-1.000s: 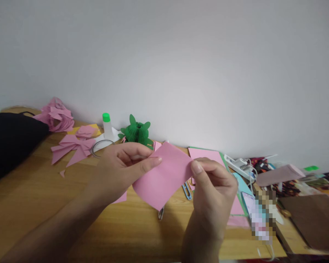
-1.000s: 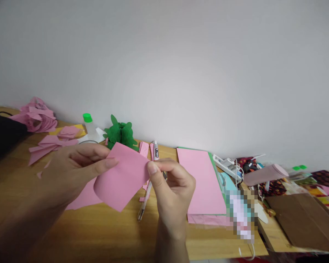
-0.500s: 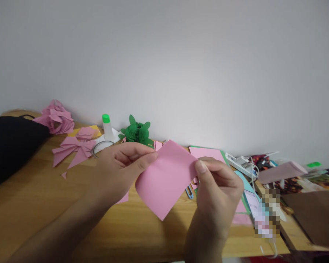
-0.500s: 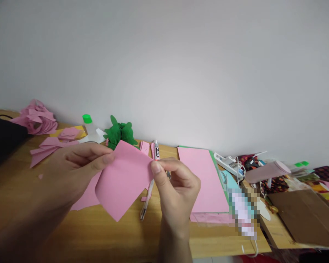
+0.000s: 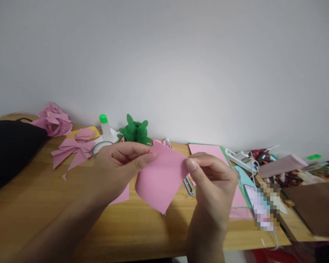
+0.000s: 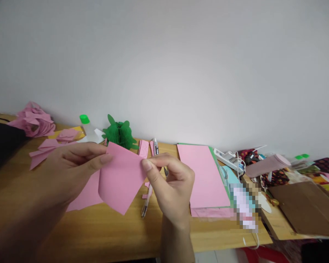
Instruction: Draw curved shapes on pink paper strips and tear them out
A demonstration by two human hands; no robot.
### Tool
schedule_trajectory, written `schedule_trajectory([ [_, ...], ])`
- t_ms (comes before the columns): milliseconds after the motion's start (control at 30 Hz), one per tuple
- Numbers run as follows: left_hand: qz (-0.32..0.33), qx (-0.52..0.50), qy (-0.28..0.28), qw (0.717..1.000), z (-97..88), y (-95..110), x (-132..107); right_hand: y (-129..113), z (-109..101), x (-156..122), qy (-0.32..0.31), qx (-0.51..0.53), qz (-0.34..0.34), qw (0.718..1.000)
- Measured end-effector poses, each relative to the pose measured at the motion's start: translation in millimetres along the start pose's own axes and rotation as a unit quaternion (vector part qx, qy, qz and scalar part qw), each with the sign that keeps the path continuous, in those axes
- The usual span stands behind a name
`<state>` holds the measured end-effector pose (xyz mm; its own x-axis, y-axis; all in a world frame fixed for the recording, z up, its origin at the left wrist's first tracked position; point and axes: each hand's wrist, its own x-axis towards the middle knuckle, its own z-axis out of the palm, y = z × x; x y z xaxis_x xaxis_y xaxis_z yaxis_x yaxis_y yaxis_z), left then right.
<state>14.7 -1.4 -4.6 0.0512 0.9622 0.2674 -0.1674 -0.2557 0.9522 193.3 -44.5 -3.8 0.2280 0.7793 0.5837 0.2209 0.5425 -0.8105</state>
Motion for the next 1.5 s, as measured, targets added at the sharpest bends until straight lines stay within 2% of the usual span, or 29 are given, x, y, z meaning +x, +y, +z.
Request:
schedule_trajectory([
  [233, 0.037, 0.104, 0.049, 0.993, -1.6, -0.2, -4.2, 0.5, 1.2, 1.1, 0.005, -0.008, -0.002, 1.000],
  [467, 0.059, 0.060, 0.026, 0.996, -2.6, -0.9, -2.4, 1.8, 0.5, 1.4, -0.001, -0.002, 0.009, 1.000],
  [667, 0.085, 0.084, 0.060, 0.991, -2.6, -1.8, -7.3, 3.5, 0.1, 1.0, -0.006, -0.005, 0.007, 1.000],
  [800, 0.110, 0.094, 0.023, 0.989, -5.2, -1.9, -6.2, 4.0, -0.9, 1.3, -0.009, -0.013, 0.004, 1.000],
  [933, 0.135, 0.042, 0.011, 0.990, -6.5, -2.6, -5.5, 2.7, -1.6, 2.2, -0.025, -0.019, 0.003, 1.000],
  [1300, 0.061, -0.008, -0.020, 0.998, -9.5, -4.7, 0.5, -1.2, -2.4, 6.1, -0.065, -0.041, -0.001, 0.997],
  [1400, 0.042, -0.007, 0.000, 0.999, -9.8, -6.6, 3.5, -0.3, -0.4, 6.5, -0.066, -0.024, 0.005, 0.998],
  [1500, -0.016, -0.035, 0.039, 0.998, -10.7, -11.4, 1.9, 3.5, 2.5, -0.3, -0.047, -0.016, 0.048, 0.998],
])
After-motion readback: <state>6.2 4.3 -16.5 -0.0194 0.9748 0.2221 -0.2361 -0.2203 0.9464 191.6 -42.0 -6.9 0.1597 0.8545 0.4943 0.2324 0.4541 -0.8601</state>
